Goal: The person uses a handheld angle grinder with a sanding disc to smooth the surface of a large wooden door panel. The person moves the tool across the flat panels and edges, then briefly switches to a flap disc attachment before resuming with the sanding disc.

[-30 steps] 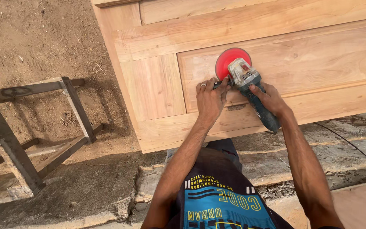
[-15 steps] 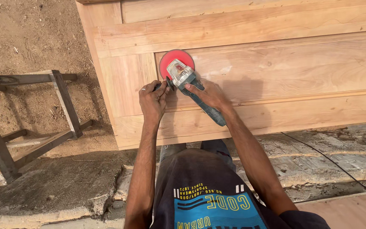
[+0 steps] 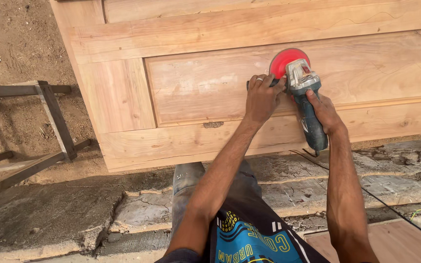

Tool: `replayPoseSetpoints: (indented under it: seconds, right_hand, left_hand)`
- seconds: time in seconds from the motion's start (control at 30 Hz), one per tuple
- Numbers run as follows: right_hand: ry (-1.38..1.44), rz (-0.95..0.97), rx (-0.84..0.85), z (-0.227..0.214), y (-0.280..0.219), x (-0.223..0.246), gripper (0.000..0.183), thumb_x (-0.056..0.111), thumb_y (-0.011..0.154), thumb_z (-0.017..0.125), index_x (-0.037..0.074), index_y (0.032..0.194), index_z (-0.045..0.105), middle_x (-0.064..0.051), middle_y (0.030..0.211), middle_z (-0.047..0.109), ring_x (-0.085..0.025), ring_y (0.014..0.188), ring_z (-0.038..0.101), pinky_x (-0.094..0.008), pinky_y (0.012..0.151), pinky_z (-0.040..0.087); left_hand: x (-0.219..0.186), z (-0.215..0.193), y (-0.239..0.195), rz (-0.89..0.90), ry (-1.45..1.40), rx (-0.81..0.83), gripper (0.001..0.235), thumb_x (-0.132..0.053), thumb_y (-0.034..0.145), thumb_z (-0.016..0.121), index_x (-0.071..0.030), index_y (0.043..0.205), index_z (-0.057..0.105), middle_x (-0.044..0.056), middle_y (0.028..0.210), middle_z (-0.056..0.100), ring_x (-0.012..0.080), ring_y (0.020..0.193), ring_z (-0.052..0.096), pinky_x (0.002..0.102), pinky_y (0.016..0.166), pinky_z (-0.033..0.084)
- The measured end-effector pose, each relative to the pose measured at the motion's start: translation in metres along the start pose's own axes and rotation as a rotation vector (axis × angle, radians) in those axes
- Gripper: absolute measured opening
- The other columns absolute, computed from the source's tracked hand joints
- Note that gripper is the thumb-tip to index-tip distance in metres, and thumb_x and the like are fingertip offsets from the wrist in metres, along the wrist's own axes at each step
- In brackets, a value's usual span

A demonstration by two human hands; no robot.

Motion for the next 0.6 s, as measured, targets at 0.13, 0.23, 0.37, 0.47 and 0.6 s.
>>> replayPoseSetpoints:
  seconds: [0.13, 0.23, 0.37, 0.47, 0.6]
  right_hand:
    - [0.22, 0.086, -0.144, -0.001, -0.025, -0.035, 0.066, 0.067, 0.099, 0.051, 0.004, 0.114, 0.063, -0.005, 0.077, 0.065, -0.015, 0.062, 0.063, -0.032, 0.055, 0.052]
    - [0.283, 0.067, -0.173, 0.033, -0.042, -0.06, 0.064, 0.066, 0.099, 0.053, 0.005, 0.113, 0.064, -0.004, 0.075, 0.063, -0.014, 0.06, 0.061, -0.031, 0.053, 0.05]
    - [0.22, 0.007, -0.055, 0.116, -0.029, -0.058, 0.063, 0.063, 0.098, 0.058, 0.004, 0.115, 0.068, -0.003, 0.083, 0.065, -0.01, 0.065, 0.062, -0.029, 0.056, 0.052]
    - [-0.055, 0.069, 0.064, 0.172, -0.021, -0.044, 0.07, 0.065, 0.093, 0.057, 0.0, 0.117, 0.064, -0.016, 0.082, 0.069, -0.021, 0.065, 0.064, -0.039, 0.057, 0.053]
    - [-0.39, -0.151, 0.164, 0.231, -0.014, 0.004, 0.08, 0.072, 0.095, 0.058, 0.001, 0.129, 0.065, -0.016, 0.106, 0.071, -0.023, 0.098, 0.068, -0.043, 0.084, 0.054]
  left_hand:
    - [-0.017, 0.018, 0.006, 0.172, 0.028, 0.067, 0.051, -0.012, 0.076, 0.079, -0.014, 0.127, 0.073, 0.017, 0.126, 0.066, 0.0355, 0.123, 0.059, 0.052, 0.115, 0.038]
    - [-0.002, 0.005, -0.019, 0.17, 0.071, 0.123, 0.049, -0.012, 0.077, 0.078, -0.016, 0.125, 0.073, 0.015, 0.129, 0.065, 0.0339, 0.125, 0.058, 0.05, 0.118, 0.037]
    - [0.05, -0.064, -0.064, 0.048, 0.091, 0.084, 0.038, -0.018, 0.087, 0.079, -0.014, 0.124, 0.072, 0.013, 0.128, 0.066, 0.0339, 0.122, 0.058, 0.05, 0.116, 0.038]
    - [0.083, -0.126, -0.105, -0.059, 0.187, 0.046, 0.045, -0.013, 0.083, 0.076, -0.011, 0.127, 0.075, 0.012, 0.125, 0.067, 0.0331, 0.121, 0.059, 0.049, 0.112, 0.04]
    - [0.113, -0.184, -0.143, -0.223, 0.227, -0.076, 0.033, -0.019, 0.092, 0.075, -0.01, 0.123, 0.076, 0.01, 0.121, 0.069, 0.031, 0.118, 0.06, 0.048, 0.109, 0.041]
Point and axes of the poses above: each hand's wrist, its own y-axis towards the middle knuckle, its own z-axis out of the palm, x = y × z, the point moved 4 cm from there along y, towards the middle knuckle
